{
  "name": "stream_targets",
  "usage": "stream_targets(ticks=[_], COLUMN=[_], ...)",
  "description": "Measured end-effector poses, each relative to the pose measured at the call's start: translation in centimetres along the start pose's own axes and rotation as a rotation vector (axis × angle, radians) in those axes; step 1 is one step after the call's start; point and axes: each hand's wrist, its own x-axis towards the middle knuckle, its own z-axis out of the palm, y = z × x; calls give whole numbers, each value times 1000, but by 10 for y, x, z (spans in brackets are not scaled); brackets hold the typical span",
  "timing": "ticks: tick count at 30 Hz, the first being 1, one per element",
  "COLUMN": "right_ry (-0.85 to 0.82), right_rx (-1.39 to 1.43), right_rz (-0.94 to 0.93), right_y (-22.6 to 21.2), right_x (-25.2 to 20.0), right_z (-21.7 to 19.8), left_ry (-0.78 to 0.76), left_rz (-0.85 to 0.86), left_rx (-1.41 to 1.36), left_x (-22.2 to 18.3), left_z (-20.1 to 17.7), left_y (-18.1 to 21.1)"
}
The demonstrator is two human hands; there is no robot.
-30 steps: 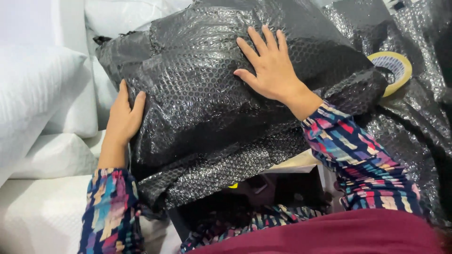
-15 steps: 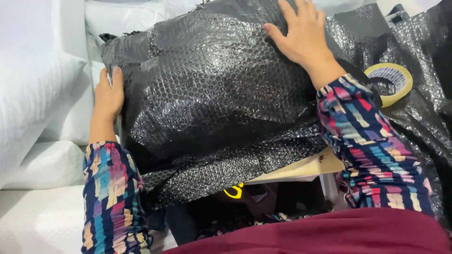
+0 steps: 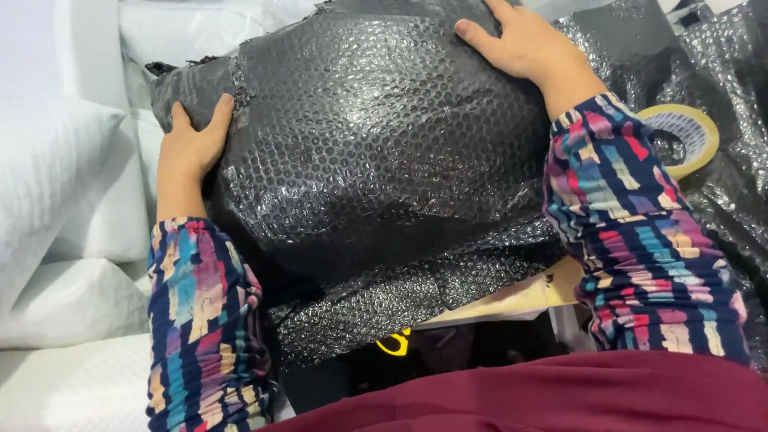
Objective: The person wraps a rectangular wooden board with black bubble wrap, securing the plastic with tape and cutting the tape with scissors.
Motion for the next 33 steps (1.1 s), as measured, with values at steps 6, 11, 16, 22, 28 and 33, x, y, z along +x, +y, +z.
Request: stream_targets(ticks=[6, 11, 16, 22, 28, 33], right_ry=[200, 248, 278, 350, 320, 322], right_rx=[66, 84, 77, -57, -225, -319], right_rz=[-208, -134, -135, -53, -284, -341], right_y=[17, 4, 7, 15, -1, 12], right_x=[-1, -29, -60, -70, -82, -80], right_z=[14, 11, 4, 11, 26, 48], left_ry=[73, 219, 211, 206, 195, 272], left_rz=[111, 301, 388, 493, 694, 1103], left_rx=[-38, -37, -114, -55, 96, 428], left_x=[3, 7, -5, 36, -47, -70], left_z=[-3, 2, -4, 26, 52, 111], left_y=[-8, -36, -14, 1, 32, -4])
